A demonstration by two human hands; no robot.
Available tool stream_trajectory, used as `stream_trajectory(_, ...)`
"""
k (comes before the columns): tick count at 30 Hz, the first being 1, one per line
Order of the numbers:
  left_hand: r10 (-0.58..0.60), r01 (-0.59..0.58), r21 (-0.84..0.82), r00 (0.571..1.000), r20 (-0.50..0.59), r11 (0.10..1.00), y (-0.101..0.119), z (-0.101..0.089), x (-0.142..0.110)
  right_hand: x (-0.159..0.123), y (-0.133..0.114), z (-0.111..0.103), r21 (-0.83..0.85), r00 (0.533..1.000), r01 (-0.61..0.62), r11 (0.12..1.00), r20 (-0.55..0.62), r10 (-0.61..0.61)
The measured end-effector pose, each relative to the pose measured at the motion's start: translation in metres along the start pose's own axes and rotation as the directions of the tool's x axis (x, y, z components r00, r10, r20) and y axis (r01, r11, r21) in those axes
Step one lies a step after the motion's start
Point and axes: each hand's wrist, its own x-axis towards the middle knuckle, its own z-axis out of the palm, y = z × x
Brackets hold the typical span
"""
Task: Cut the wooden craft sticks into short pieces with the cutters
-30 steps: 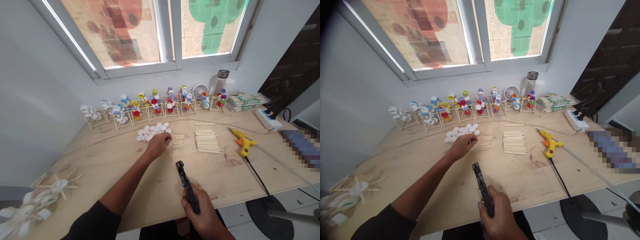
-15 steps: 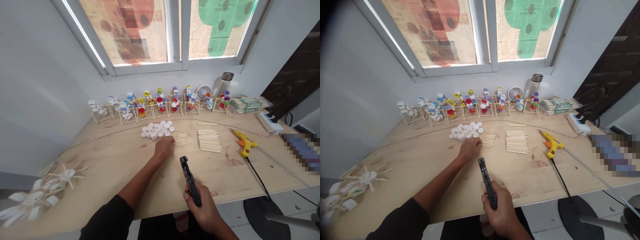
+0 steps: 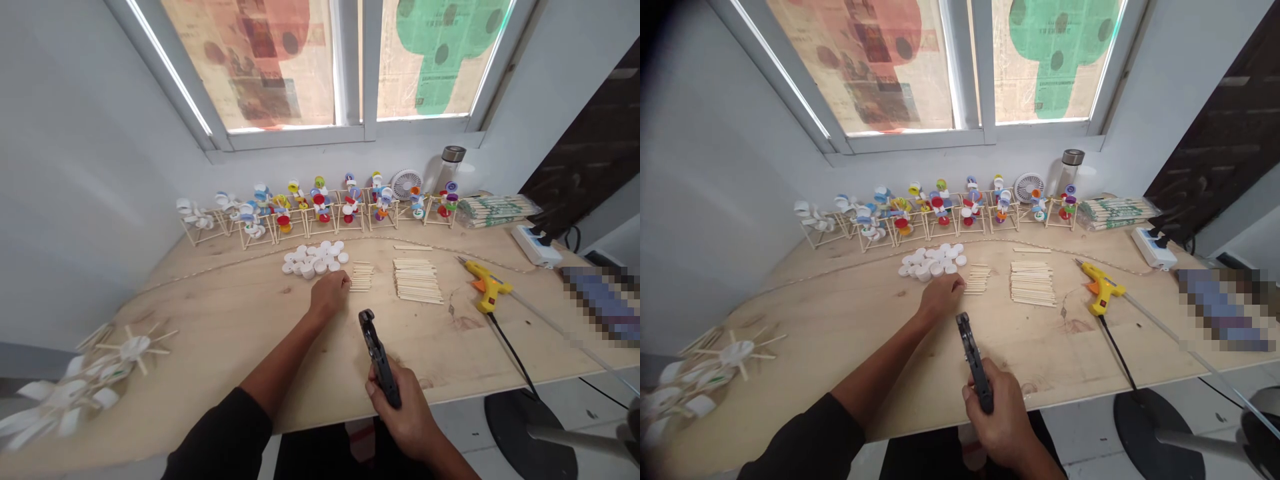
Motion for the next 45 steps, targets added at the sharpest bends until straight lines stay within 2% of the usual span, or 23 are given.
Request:
stream_trajectory(5,-0.046,0.027,-0.246,0.996,-0.072,0.969,-0.009,-0.002,-0.007,0.0,-0.002,-0.001,0.008,1.0,0.003,1.0,-0.005,-0.003)
stream_trajectory(9,-0.135,0.05,-0.487,0.981,-0.14,0.872,-0.015,-0.003,-0.023,0.0,-0.002,-0.001,-0.008,1.0,0.017,1.0,-0.007,-0.017)
stream_trajectory(14,-0.272,0.056,-0.714,0.943,-0.192,0.698,-0.015,-0.001,-0.06,-0.001,0.002,0.0,-0.003,0.999,0.027,1.0,-0.019,-0.027)
stream_trajectory(18,-0.395,0.019,-0.899,0.902,-0.173,0.437,-0.018,-0.005,-0.086,-0.002,0.006,0.001,0.074,1.0,-0.001,0.997,-0.024,0.003)
stream_trajectory(21,-0.466,-0.012,-0.938,0.866,-0.183,0.345,-0.025,-0.009,-0.096,-0.003,0.006,0.0,0.16,1.0,-0.016,0.987,-0.019,0.02)
stream_trajectory(23,-0.465,-0.01,-0.932,0.865,-0.19,0.363,-0.028,-0.01,-0.101,-0.004,0.005,-0.001,0.23,0.999,-0.032,0.973,-0.025,0.039)
stream_trajectory(28,-0.346,0.018,-0.815,0.91,-0.227,0.58,-0.031,-0.002,-0.114,-0.009,-0.003,-0.007,0.317,0.994,0.014,0.948,-0.11,0.022)
stream_trajectory(30,-0.313,0.021,-0.772,0.921,-0.232,0.635,-0.028,0.0,-0.116,-0.014,-0.007,-0.011,0.343,0.991,0.041,0.938,-0.131,0.005)
stream_trajectory(32,-0.329,0.026,-0.741,0.906,-0.266,0.671,-0.02,0.005,-0.118,-0.02,-0.011,-0.018,0.358,0.988,0.066,0.931,-0.154,-0.011)
stream_trajectory(34,-0.361,0.037,-0.723,0.884,-0.298,0.689,-0.001,0.016,-0.122,-0.028,-0.017,-0.028,0.353,0.982,0.085,0.932,-0.189,-0.018)
stream_trajectory(36,-0.302,0.03,-0.735,0.923,-0.24,0.678,0.031,0.034,-0.133,-0.037,-0.024,-0.04,0.392,0.965,0.119,0.912,-0.263,-0.014)
stream_trajectory(37,-0.257,0.034,-0.767,0.951,-0.172,0.64,0.049,0.045,-0.141,-0.042,-0.028,-0.046,0.428,0.954,0.141,0.893,-0.301,-0.007)
stream_trajectory(39,-0.061,0.044,-0.865,0.998,0.015,0.499,0.087,0.064,-0.157,-0.052,-0.035,-0.06,0.459,0.929,0.183,0.87,-0.369,-0.001)
stream_trajectory(41,0.102,0.123,-0.944,0.982,0.161,0.307,0.114,0.075,-0.166,-0.062,-0.04,-0.071,0.442,0.897,0.232,0.866,-0.443,-0.014)
stream_trajectory(42,0.151,0.168,-0.953,0.966,0.21,0.252,0.12,0.075,-0.164,-0.066,-0.041,-0.076,0.424,0.883,0.249,0.871,-0.469,-0.024)
stream_trajectory(43,0.12,0.176,-0.955,0.971,0.208,0.238,0.122,0.073,-0.158,-0.07,-0.042,-0.081,0.411,0.871,0.262,0.873,-0.49,-0.031)
stream_trajectory(45,-0.021,0.108,-0.946,0.994,0.106,0.305,0.112,0.065,-0.132,-0.075,-0.041,-0.087,0.406,0.863,0.27,0.873,-0.504,-0.033)
